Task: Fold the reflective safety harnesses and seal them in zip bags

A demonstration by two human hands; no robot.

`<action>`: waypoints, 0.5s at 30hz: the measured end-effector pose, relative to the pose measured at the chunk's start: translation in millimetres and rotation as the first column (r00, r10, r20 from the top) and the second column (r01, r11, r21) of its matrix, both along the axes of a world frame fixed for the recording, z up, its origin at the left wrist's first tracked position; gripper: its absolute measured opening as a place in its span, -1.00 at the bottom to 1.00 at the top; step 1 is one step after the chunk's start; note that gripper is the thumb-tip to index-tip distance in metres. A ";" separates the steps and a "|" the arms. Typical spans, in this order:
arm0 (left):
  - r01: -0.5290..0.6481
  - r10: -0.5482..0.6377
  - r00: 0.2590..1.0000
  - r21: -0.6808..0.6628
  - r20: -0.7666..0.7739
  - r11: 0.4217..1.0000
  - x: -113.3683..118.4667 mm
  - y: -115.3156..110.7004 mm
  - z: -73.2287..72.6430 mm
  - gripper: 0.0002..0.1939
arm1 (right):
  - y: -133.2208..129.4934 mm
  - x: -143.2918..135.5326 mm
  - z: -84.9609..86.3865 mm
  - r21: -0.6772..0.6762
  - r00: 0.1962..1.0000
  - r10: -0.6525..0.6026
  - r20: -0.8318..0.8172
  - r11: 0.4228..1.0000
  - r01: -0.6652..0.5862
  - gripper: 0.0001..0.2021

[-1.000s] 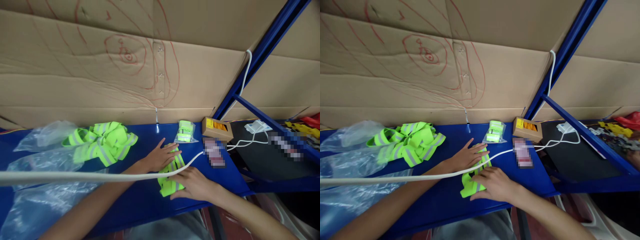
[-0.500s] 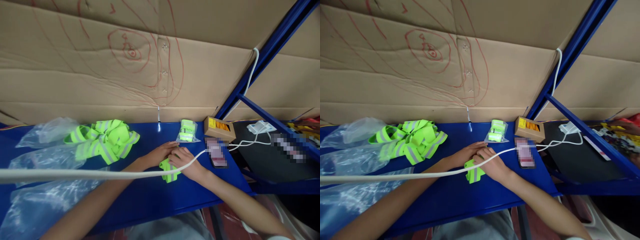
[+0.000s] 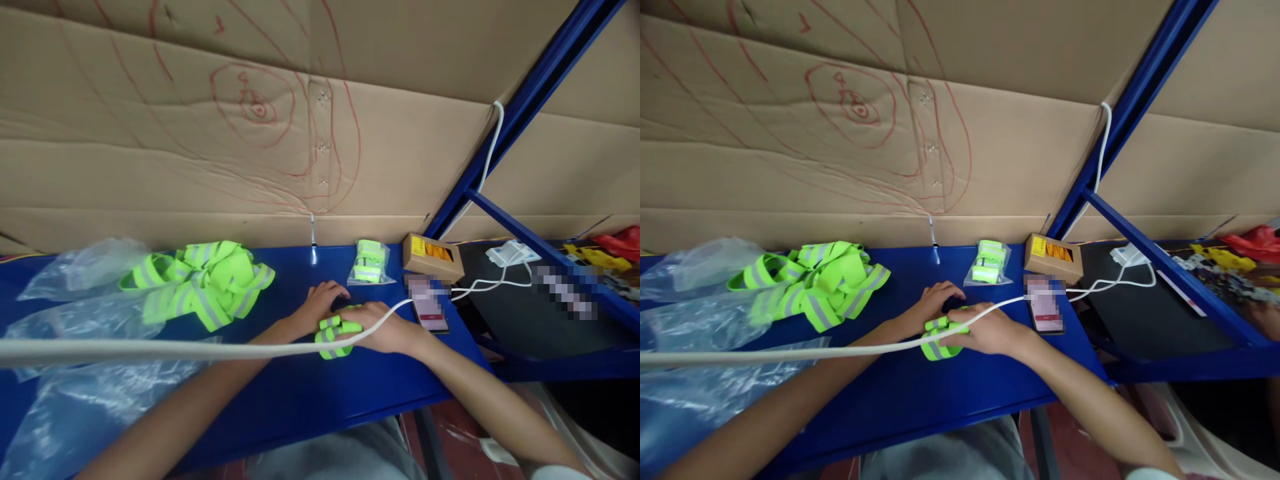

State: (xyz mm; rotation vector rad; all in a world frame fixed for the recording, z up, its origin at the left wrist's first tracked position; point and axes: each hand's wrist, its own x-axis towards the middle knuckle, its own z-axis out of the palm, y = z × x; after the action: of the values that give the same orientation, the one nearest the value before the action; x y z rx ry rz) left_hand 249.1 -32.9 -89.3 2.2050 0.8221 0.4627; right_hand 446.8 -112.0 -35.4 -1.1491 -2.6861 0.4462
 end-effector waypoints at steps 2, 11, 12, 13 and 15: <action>-0.004 0.004 1.000 -0.071 0.002 0.997 -2.0 7.1 -0.1 -0.72 | 16.9 -3.6 2.7 -0.001 0.998 -0.019 0.068 1.000 0.019 -0.63; -0.147 0.172 0.985 -0.409 0.025 0.901 -28.8 -0.9 28.5 -0.43 | 43.8 -8.4 -6.2 0.082 0.992 -0.072 0.102 0.995 0.064 -0.59; -0.137 0.162 0.987 -0.433 0.021 0.891 -31.3 -8.4 30.5 -0.43 | 45.4 -8.3 -7.7 0.083 0.992 -0.072 0.105 0.995 0.063 -0.57; -0.126 0.151 0.988 -0.446 0.020 0.886 -33.1 -15.3 31.4 -0.45 | 47.4 -8.4 -9.5 0.086 0.992 -0.072 0.105 0.994 0.063 -0.57; -0.129 0.153 0.988 -0.439 0.020 0.889 -33.9 -25.8 29.8 -0.40 | 51.3 -9.0 -14.3 0.104 0.992 -0.079 0.099 0.992 0.068 -0.58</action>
State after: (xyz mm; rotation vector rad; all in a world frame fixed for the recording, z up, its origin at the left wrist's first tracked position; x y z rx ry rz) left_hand 215.2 -58.7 -59.5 1.7186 0.9574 0.3622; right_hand 437.8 -60.7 -49.7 -1.2702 -2.7068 0.2429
